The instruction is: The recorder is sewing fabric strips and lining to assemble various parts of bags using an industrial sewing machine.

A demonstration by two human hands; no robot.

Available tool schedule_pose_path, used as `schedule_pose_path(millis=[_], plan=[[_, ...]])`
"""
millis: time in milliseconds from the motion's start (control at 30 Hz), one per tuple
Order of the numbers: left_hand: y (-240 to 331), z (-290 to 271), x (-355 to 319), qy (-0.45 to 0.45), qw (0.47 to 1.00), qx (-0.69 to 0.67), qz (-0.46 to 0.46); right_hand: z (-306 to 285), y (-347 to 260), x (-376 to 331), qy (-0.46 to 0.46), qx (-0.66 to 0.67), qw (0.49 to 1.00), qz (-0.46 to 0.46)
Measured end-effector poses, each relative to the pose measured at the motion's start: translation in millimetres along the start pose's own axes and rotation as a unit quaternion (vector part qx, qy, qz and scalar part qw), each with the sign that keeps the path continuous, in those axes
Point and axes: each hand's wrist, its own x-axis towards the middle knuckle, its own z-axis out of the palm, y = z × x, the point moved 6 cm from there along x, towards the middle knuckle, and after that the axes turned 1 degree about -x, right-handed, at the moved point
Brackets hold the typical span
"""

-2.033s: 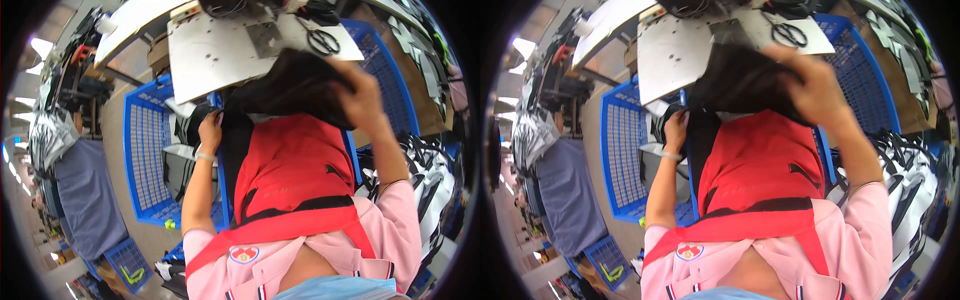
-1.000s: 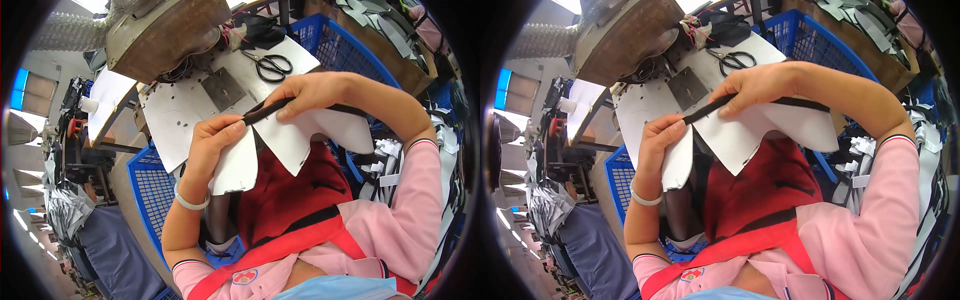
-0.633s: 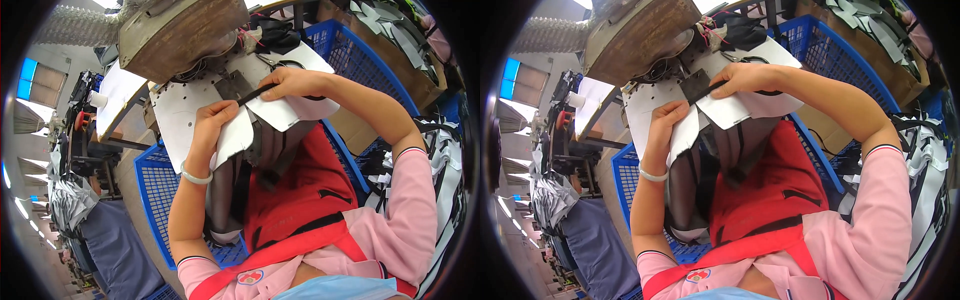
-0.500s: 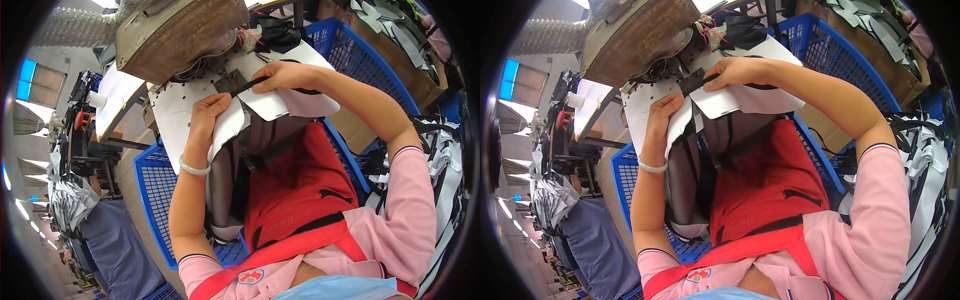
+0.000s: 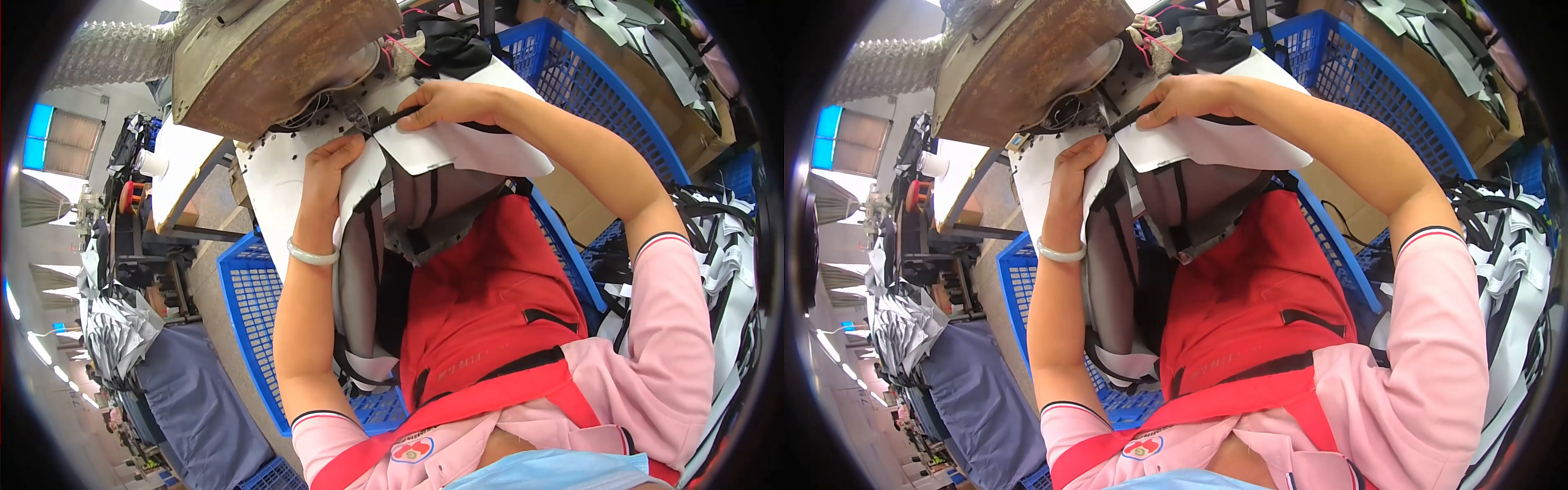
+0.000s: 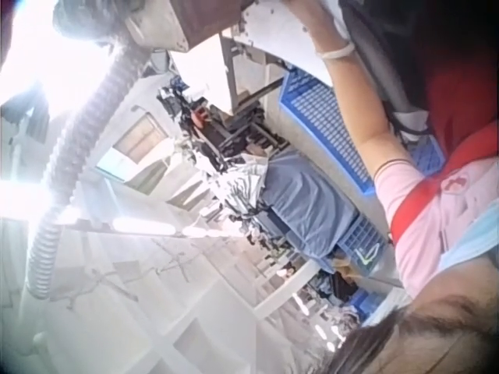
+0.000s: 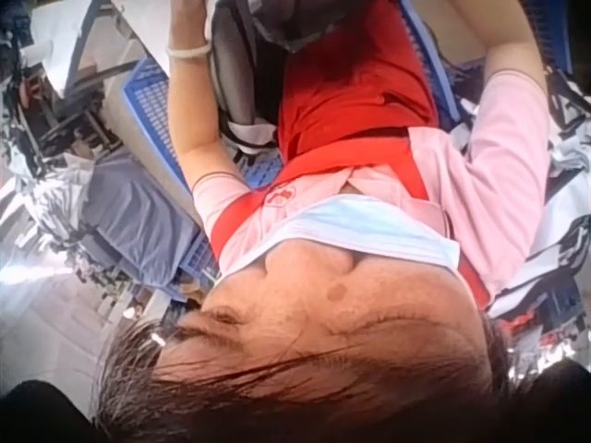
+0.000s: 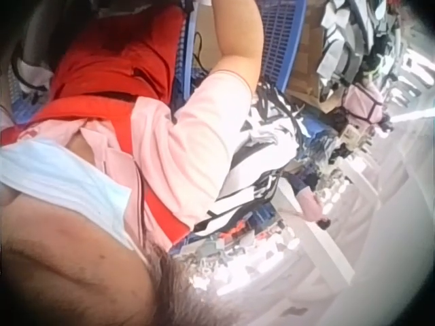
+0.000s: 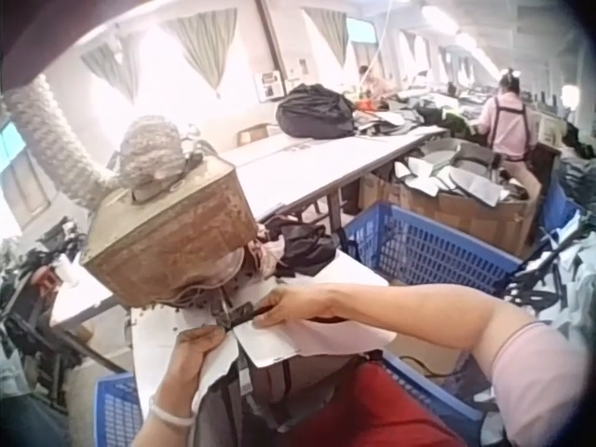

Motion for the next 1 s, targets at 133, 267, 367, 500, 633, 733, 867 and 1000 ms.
schedule_pose_path(millis=[133,267,367,500,633,733,867,1000], plan=[[0.1,-7.3,10.4,0.009,1.0,0.005,0.001,-9.7,-3.0,7.2,0.039,-0.052,0.998,-0.02],[8.1,-10.7,-13.3,0.017,0.983,0.164,0.077,-35.5,-12.9,-29.7,0.146,-0.192,0.97,-0.006],[-24.4,16.9,-51.3,-0.137,0.885,0.443,0.042,-13.7,-29.1,-76.3,0.034,-0.381,0.924,0.023],[-45.9,49.5,-69.7,-0.205,0.867,0.453,0.018,81.6,-60.5,-143.7,-0.111,-0.383,0.917,-0.03],[-28.3,97.9,-55.4,-0.186,0.902,0.386,0.062,176.7,-61.5,-148.1,-0.181,-0.449,0.856,-0.181],[-35.5,130.8,-60.1,-0.222,0.913,0.343,0.022,207.6,-38.4,-123.8,-0.169,-0.474,0.84,-0.203],[-58.7,112.5,-70.1,-0.264,0.937,0.229,-0.023,213.2,-2.1,-107.8,-0.163,-0.488,0.843,-0.158],[-94.6,32.9,-87.3,-0.227,0.902,0.36,0.075,187.3,38.8,-123.2,-0.198,-0.482,0.853,-0.032]])
